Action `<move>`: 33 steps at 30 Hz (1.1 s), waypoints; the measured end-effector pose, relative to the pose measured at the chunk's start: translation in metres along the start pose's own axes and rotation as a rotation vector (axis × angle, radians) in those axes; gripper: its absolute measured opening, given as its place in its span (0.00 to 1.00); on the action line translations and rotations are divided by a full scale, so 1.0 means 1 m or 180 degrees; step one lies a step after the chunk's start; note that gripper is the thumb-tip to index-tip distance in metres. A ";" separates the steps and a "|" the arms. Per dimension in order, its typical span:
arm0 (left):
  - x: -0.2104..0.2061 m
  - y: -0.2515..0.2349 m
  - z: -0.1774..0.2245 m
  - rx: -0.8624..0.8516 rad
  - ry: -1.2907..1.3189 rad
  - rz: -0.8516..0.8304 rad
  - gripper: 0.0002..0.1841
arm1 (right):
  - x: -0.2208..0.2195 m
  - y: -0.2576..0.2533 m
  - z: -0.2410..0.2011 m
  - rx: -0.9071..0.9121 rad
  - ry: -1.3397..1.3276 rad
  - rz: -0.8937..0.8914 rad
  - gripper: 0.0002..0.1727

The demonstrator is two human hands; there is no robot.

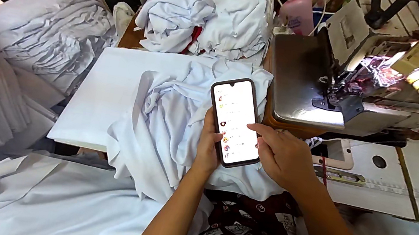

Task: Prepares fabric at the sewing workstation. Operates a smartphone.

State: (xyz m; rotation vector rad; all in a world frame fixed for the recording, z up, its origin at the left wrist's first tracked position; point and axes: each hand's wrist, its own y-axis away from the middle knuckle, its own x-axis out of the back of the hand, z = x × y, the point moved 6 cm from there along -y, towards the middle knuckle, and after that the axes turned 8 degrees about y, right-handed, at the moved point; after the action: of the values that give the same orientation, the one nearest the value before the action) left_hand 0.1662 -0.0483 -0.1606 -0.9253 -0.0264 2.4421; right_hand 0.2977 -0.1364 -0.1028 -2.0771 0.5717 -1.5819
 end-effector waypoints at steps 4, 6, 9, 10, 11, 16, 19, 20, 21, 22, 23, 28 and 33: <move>0.000 0.000 0.000 0.0005 -0.0002 0.0006 0.33 | 0.001 -0.001 0.002 -0.0005 0.0035 0.0006 0.24; 0.001 -0.001 0.000 0.0001 -0.0012 0.0024 0.32 | 0.003 0.000 0.002 -0.0008 0.0059 0.0001 0.24; 0.001 0.000 0.000 0.0008 -0.0008 0.0015 0.34 | 0.004 0.002 0.000 0.0002 0.0034 -0.0006 0.24; 0.001 0.000 0.000 0.0005 -0.0005 0.0019 0.34 | 0.004 0.003 -0.001 0.0014 0.0016 -0.0019 0.24; 0.001 0.000 -0.001 0.0009 0.0013 0.0016 0.33 | 0.004 0.005 -0.002 0.0026 0.0010 -0.0037 0.24; 0.000 0.000 0.000 0.0029 0.0060 0.0004 0.33 | 0.005 0.009 -0.009 0.0111 -0.0116 -0.0131 0.23; 0.000 0.000 0.000 0.0026 0.0038 -0.0001 0.33 | 0.004 0.010 -0.011 0.0150 -0.0142 -0.0152 0.21; 0.001 0.000 0.000 0.0031 0.0028 0.0005 0.33 | 0.004 0.010 -0.011 0.0160 -0.0144 -0.0142 0.21; 0.001 0.000 0.000 0.0032 0.0023 0.0009 0.33 | 0.004 0.010 -0.011 0.0167 -0.0142 -0.0132 0.21; 0.000 0.000 0.000 0.0024 0.0023 0.0002 0.33 | 0.004 0.010 -0.010 0.0166 -0.0136 -0.0126 0.21; 0.000 0.000 0.000 0.0016 0.0032 0.0004 0.33 | 0.005 0.010 -0.010 0.0164 -0.0133 -0.0121 0.21; 0.000 0.001 0.000 0.0031 0.0000 0.0052 0.34 | 0.005 0.010 -0.008 0.0127 -0.0145 -0.0080 0.21; 0.001 0.001 0.000 0.0052 -0.0039 0.0079 0.34 | 0.004 0.011 -0.008 0.0124 -0.0177 -0.0084 0.21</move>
State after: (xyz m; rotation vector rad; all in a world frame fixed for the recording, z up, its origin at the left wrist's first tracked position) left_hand 0.1656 -0.0487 -0.1615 -0.9089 0.0008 2.4671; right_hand 0.2909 -0.1484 -0.1041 -2.1007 0.4919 -1.5325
